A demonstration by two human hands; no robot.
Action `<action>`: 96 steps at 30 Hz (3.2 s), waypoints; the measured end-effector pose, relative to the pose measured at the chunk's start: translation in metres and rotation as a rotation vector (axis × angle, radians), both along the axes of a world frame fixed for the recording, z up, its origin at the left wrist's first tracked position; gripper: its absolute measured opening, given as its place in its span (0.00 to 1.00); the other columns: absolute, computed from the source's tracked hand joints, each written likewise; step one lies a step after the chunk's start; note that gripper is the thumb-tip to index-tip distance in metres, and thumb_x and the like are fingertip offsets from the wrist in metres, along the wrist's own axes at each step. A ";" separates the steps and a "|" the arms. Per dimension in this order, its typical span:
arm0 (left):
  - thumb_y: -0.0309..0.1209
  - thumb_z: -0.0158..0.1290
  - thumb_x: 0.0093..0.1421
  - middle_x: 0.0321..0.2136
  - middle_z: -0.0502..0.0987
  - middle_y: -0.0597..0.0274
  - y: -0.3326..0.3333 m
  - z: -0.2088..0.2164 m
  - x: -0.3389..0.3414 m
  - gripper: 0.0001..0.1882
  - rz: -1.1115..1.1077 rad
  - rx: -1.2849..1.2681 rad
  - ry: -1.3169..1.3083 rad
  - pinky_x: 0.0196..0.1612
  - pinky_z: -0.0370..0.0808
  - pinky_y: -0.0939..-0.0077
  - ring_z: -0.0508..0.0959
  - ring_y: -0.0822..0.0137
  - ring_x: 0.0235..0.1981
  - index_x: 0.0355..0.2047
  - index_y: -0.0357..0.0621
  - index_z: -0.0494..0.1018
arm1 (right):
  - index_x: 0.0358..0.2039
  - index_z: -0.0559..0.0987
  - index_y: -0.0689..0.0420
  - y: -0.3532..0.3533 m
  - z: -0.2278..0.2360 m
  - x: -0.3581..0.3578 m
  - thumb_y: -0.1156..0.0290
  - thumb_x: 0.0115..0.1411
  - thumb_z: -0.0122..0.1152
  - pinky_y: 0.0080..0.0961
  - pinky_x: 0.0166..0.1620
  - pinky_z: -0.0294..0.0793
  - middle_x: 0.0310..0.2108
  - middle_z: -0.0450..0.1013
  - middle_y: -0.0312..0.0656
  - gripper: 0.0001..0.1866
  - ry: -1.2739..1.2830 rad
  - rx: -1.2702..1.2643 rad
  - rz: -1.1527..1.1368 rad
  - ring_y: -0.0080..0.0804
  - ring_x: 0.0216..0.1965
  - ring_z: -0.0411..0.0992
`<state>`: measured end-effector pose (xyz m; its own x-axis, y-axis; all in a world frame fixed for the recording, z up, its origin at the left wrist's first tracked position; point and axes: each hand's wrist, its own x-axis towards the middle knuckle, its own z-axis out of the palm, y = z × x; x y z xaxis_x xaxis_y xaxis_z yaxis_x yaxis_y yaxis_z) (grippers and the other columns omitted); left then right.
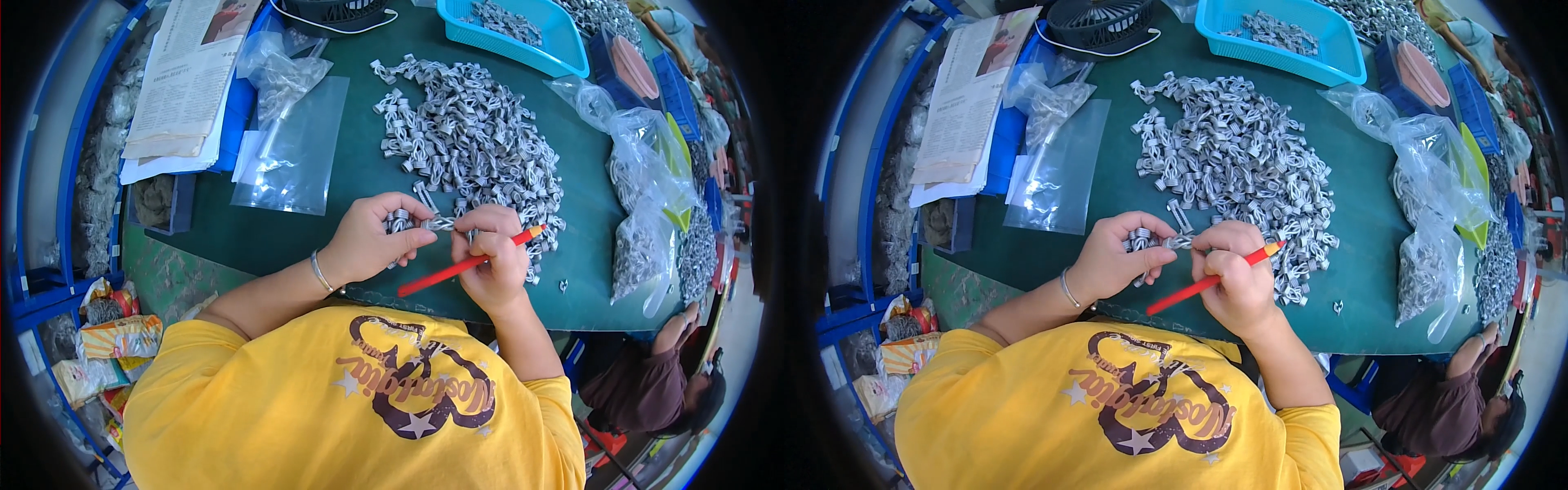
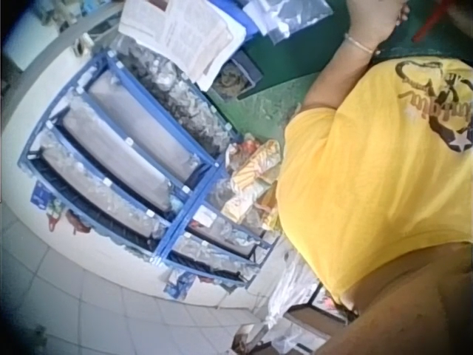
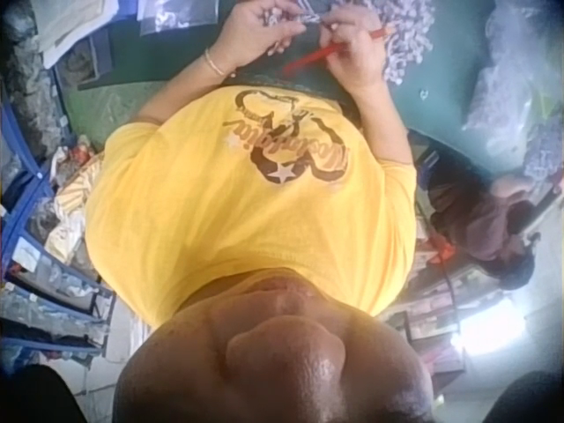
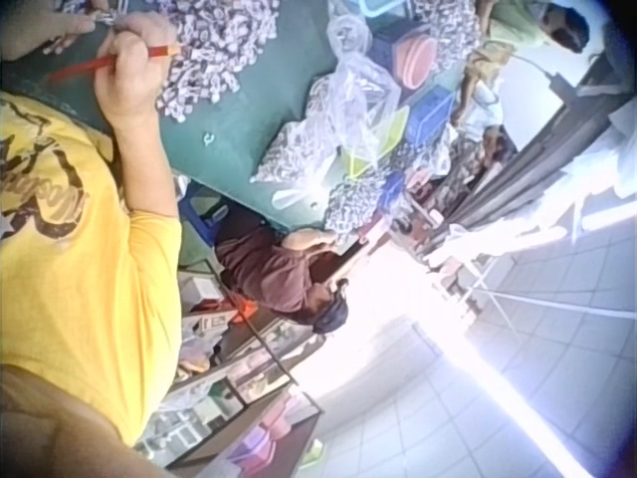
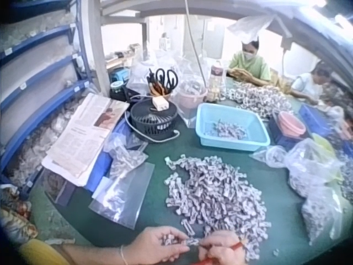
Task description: The person assembles small metal components by hand, using a tool to push parts together and organizing the completed items on the workspace.
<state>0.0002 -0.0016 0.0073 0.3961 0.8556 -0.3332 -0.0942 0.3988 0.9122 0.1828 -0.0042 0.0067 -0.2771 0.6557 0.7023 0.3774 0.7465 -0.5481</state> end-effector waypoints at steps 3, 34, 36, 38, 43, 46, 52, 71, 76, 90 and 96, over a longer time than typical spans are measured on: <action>0.21 0.56 0.51 0.22 0.71 0.65 0.000 0.003 -0.001 0.10 0.005 0.132 0.064 0.20 0.68 0.88 0.71 0.80 0.18 0.35 0.36 0.70 | 0.25 0.62 0.58 -0.007 -0.004 0.006 0.87 0.42 0.60 0.26 0.32 0.70 0.30 0.70 0.46 0.16 0.280 -0.263 0.026 0.36 0.30 0.69; 0.31 0.45 0.60 0.31 0.73 0.60 0.003 -0.005 0.001 0.13 0.004 -0.418 -0.554 0.23 0.73 0.81 0.75 0.71 0.25 0.43 0.36 0.68 | 0.22 0.63 0.58 -0.010 0.012 -0.009 0.83 0.40 0.67 0.25 0.30 0.71 0.30 0.74 0.50 0.19 0.310 -0.165 0.151 0.36 0.27 0.72; 0.31 0.46 0.60 0.31 0.72 0.61 0.004 -0.006 0.000 0.13 0.039 -0.434 -0.579 0.23 0.73 0.81 0.74 0.71 0.26 0.43 0.37 0.68 | 0.22 0.64 0.58 -0.004 0.011 -0.007 0.84 0.41 0.66 0.24 0.28 0.71 0.30 0.74 0.50 0.17 0.256 -0.174 0.070 0.36 0.27 0.72; 0.30 0.48 0.59 0.28 0.69 0.66 0.007 -0.011 -0.004 0.12 0.095 -0.468 -0.643 0.22 0.70 0.81 0.71 0.72 0.26 0.42 0.41 0.67 | 0.22 0.65 0.59 0.008 0.003 0.002 0.87 0.42 0.62 0.23 0.26 0.70 0.28 0.73 0.48 0.15 0.082 -0.120 -0.136 0.37 0.25 0.71; 0.30 0.50 0.57 0.26 0.69 0.65 0.014 -0.014 -0.014 0.08 0.202 -0.380 -0.633 0.22 0.70 0.79 0.71 0.71 0.25 0.35 0.42 0.68 | 0.22 0.68 0.58 0.033 0.001 0.004 0.79 0.40 0.61 0.36 0.31 0.64 0.26 0.71 0.42 0.11 -0.324 -0.051 -0.208 0.43 0.28 0.68; 0.29 0.50 0.57 0.25 0.70 0.64 0.015 -0.006 -0.012 0.07 0.239 -0.368 -0.509 0.20 0.70 0.79 0.72 0.71 0.24 0.35 0.43 0.68 | 0.23 0.68 0.57 0.039 -0.002 0.004 0.80 0.40 0.60 0.36 0.30 0.64 0.26 0.71 0.41 0.11 -0.488 -0.081 -0.243 0.43 0.28 0.68; 0.25 0.52 0.54 0.24 0.72 0.62 0.012 -0.004 -0.014 0.09 0.147 -0.143 -0.185 0.17 0.69 0.83 0.72 0.74 0.18 0.37 0.38 0.69 | 0.22 0.63 0.57 0.023 0.002 0.004 0.86 0.49 0.56 0.22 0.27 0.68 0.28 0.71 0.43 0.12 0.285 -0.620 -0.098 0.32 0.26 0.70; 0.19 0.55 0.50 0.25 0.73 0.64 0.005 0.004 -0.004 0.11 0.049 0.419 0.032 0.22 0.70 0.88 0.74 0.79 0.21 0.36 0.35 0.72 | 0.26 0.61 0.56 -0.002 -0.018 0.001 0.85 0.54 0.53 0.18 0.33 0.73 0.34 0.72 0.50 0.12 0.977 -1.056 0.320 0.27 0.31 0.72; 0.22 0.56 0.50 0.25 0.75 0.65 0.004 0.004 0.000 0.10 0.050 0.391 0.002 0.22 0.69 0.88 0.73 0.79 0.21 0.35 0.37 0.74 | 0.26 0.60 0.57 -0.007 -0.023 0.000 0.89 0.49 0.56 0.19 0.37 0.72 0.37 0.70 0.51 0.16 0.759 -0.790 0.142 0.29 0.36 0.71; 0.25 0.52 0.55 0.23 0.74 0.62 0.007 -0.019 0.003 0.10 0.035 0.385 -0.025 0.22 0.72 0.84 0.74 0.76 0.21 0.38 0.36 0.71 | 0.33 0.59 0.54 -0.009 0.002 -0.020 0.86 0.49 0.56 0.25 0.39 0.69 0.40 0.69 0.53 0.18 0.635 -0.346 0.029 0.37 0.37 0.70; 0.26 0.55 0.52 0.29 0.73 0.58 0.020 0.000 0.024 0.08 0.349 0.658 -0.022 0.33 0.70 0.78 0.74 0.68 0.30 0.32 0.39 0.71 | 0.37 0.68 0.51 0.001 0.009 -0.054 0.64 0.61 0.44 0.29 0.49 0.64 0.41 0.68 0.39 0.07 1.616 -1.106 0.446 0.28 0.43 0.66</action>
